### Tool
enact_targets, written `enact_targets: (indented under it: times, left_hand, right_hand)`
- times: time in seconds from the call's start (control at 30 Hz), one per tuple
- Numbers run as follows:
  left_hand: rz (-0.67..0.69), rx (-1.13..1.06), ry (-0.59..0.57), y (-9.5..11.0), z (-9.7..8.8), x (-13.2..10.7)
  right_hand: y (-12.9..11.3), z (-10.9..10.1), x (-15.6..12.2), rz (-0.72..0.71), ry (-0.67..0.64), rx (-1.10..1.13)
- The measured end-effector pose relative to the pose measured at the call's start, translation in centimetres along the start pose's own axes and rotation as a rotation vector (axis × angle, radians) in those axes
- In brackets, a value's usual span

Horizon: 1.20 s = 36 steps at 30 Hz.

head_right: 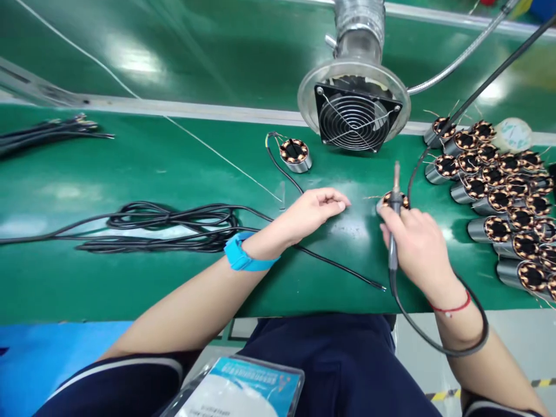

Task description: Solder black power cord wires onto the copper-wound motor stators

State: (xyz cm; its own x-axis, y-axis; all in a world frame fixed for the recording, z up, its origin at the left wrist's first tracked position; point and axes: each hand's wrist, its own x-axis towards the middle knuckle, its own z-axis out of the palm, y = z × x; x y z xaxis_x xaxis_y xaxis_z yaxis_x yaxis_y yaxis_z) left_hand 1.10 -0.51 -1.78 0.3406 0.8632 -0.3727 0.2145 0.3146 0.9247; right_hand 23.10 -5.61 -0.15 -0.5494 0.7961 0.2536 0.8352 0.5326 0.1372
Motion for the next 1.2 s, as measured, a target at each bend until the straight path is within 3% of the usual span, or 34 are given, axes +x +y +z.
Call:
enact_targets:
  times: [0.07, 0.17, 0.27, 0.37, 0.57, 0.7, 0.87, 1.07, 1.2]
  left_hand:
    - [0.026, 0.085, -0.034, -0.1, -0.5, 0.2]
    - [0.041, 0.25, -0.231, 0.1, -1.7, 0.2]
    - [0.055, 0.304, -0.355, 0.5, -3.1, 0.2]
    - [0.076, 0.216, -0.327, 0.6, -3.5, 0.1]
    - [0.051, -0.193, -0.297, 0.2, -1.1, 0.0]
    - [0.099, -0.067, -0.191, 0.2, -1.0, -0.2]
    - [0.144, 0.154, -0.32, 0.3, -2.2, -0.4]
    - [0.221, 0.027, -0.319, -0.4, -1.0, -0.1]
    - [0.169, 0.079, -0.265, -0.8, -0.3, -0.2]
  right_hand:
    - [-1.4, -0.5, 0.1, -0.003, 0.029, 0.146]
    - [-2.2, -0.7, 0.8, 0.045, 0.045, 0.329]
    - [-1.9, 0.1, 1.4, 0.026, -0.074, 0.511]
    - [-1.5, 1.1, 1.5, 0.016, -0.143, 0.625]
    - [-1.9, 2.2, 1.0, 0.047, -0.058, 0.618]
    - [-2.1, 2.5, 1.0, 0.086, -0.012, 0.564]
    - [-2.3, 2.7, 1.1, 0.117, -0.004, 0.553]
    - [-2.7, 3.0, 0.7, 0.208, 0.03, 0.618]
    - [-2.6, 3.2, 0.5, 0.283, 0.141, 0.577]
